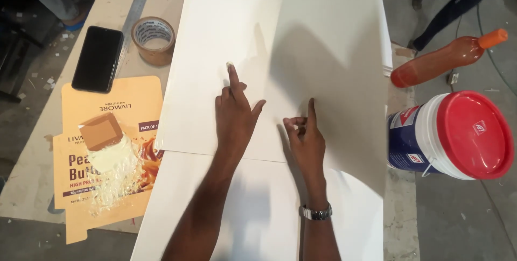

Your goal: The person is preparing large white paper sheets, possibly for packaging or printing, by aligning them and applying tape.

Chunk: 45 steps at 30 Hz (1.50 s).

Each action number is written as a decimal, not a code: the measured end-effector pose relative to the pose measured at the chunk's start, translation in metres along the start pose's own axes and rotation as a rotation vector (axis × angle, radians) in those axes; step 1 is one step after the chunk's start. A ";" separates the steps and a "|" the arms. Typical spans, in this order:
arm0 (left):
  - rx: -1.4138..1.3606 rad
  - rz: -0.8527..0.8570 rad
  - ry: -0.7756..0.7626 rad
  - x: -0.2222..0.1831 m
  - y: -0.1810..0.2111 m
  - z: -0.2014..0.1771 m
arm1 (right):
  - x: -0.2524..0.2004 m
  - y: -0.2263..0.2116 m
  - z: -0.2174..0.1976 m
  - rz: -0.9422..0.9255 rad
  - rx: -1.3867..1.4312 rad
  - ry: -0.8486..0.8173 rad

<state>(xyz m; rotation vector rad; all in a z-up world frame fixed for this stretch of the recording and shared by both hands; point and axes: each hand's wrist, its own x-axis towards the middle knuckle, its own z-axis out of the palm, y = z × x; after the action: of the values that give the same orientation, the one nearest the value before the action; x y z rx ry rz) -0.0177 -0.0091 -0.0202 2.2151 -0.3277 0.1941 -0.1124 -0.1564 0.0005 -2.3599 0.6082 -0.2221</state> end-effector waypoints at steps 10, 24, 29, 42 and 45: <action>0.189 0.127 0.077 0.000 0.007 0.004 | -0.004 -0.024 0.010 -0.065 -0.247 0.181; 0.051 0.088 0.073 -0.002 0.005 0.007 | -0.013 -0.028 0.014 -0.399 -0.391 -0.197; 0.033 0.087 0.054 0.002 0.010 0.001 | -0.010 -0.050 0.003 -0.382 -0.412 -0.336; -0.369 -0.193 0.122 0.009 0.016 -0.009 | -0.008 -0.061 0.006 -0.297 -0.397 -0.409; -0.416 -0.283 0.046 0.011 0.018 -0.012 | -0.010 -0.065 0.006 -0.289 -0.517 -0.415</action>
<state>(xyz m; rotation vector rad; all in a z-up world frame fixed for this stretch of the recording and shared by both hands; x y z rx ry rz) -0.0131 -0.0125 0.0031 1.8153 -0.0214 0.0186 -0.0950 -0.1050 0.0388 -2.8698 0.1257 0.3359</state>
